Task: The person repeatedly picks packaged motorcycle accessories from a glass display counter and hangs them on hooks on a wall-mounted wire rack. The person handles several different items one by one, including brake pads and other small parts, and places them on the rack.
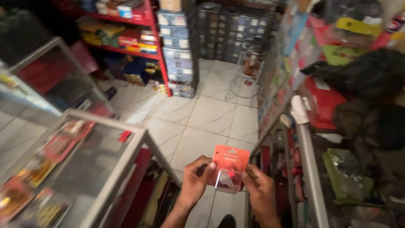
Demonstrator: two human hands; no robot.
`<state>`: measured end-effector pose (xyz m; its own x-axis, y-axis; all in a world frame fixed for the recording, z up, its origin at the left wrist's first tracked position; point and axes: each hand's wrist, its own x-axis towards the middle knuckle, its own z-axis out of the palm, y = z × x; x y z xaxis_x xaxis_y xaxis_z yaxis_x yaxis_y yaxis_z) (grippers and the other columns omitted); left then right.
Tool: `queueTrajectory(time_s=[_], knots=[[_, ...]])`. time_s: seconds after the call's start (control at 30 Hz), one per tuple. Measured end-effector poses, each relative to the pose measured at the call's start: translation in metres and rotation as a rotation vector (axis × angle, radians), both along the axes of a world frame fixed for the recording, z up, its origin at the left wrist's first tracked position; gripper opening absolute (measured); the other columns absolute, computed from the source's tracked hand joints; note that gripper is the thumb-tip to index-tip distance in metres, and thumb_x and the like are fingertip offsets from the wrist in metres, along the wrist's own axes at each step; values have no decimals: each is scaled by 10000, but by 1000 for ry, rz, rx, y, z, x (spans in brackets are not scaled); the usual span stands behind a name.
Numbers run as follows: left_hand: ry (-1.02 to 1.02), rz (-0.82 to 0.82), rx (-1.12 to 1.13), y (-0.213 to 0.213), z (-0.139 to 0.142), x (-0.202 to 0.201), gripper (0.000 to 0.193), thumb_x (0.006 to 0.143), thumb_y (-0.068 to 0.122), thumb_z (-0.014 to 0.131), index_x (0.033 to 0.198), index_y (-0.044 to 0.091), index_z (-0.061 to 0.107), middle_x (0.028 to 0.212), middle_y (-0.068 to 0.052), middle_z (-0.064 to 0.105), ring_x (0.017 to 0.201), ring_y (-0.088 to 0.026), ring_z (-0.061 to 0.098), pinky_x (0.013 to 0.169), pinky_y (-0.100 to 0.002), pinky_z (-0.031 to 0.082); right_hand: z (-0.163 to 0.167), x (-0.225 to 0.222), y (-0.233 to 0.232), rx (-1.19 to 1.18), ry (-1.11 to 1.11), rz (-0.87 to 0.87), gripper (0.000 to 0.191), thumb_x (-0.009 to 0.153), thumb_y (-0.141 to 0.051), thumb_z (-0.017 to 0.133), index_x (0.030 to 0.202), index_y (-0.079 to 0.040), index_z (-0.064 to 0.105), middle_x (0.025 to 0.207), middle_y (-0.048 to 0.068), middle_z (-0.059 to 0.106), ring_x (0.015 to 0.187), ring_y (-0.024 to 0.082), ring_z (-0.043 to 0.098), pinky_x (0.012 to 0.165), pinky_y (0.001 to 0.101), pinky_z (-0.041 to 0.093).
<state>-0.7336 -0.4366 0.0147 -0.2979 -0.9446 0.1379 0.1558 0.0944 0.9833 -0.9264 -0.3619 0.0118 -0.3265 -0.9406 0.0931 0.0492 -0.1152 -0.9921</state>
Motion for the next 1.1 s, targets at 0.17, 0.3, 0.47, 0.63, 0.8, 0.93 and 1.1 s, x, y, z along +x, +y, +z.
queueTrajectory(time_s=[0.17,0.3,0.47,0.63,0.8,0.93,1.1], knots=[[96,-140,61,-36,-10,-94,202,1011,125,673,876,-24,695,753,-9,625,676,-83,536,608,-266,457,-4,-77,-20,-43,-113,-133,292,966,-85,600,1197,56,710,1050,96,769,891,136,680,746,285,523],[136,-256,184,-50,-6,-175,166,978,158,640,955,11,714,807,-3,667,741,-76,571,660,-264,475,-4,-134,-18,-144,-129,-300,290,969,-65,576,1211,57,680,1093,100,767,986,151,705,863,276,533],[118,-477,200,-71,-7,-259,186,983,153,645,986,-14,727,836,-9,677,772,-89,576,710,-263,474,-10,-188,-7,-95,-134,-561,291,966,-49,575,1199,75,699,1079,116,770,953,159,697,835,291,538],[78,-702,247,-86,-18,-344,208,962,159,649,1021,-17,745,882,-13,725,813,-96,630,754,-269,512,-18,-233,4,-83,-112,-817,304,967,-60,578,1211,70,705,1058,114,766,916,155,677,812,294,524],[65,-942,125,-102,-19,-422,245,994,198,653,1054,-23,740,888,-10,705,811,-88,624,729,-272,516,-14,-273,4,-98,-4,-1063,280,980,-85,580,1192,60,691,1060,81,769,950,139,694,859,275,531],[177,-1176,-31,-121,23,-491,282,1022,241,604,1152,8,697,925,27,695,849,-53,615,755,-237,507,19,-300,-2,-60,225,-1307,258,971,-62,610,1189,38,706,1009,58,746,873,116,668,786,267,526],[314,-1433,-50,-132,89,-555,306,1035,272,621,1148,-5,687,795,36,625,682,-48,537,582,-232,440,80,-327,-14,-246,354,-1517,216,987,1,610,1176,59,697,1024,67,731,904,110,664,834,258,520]])
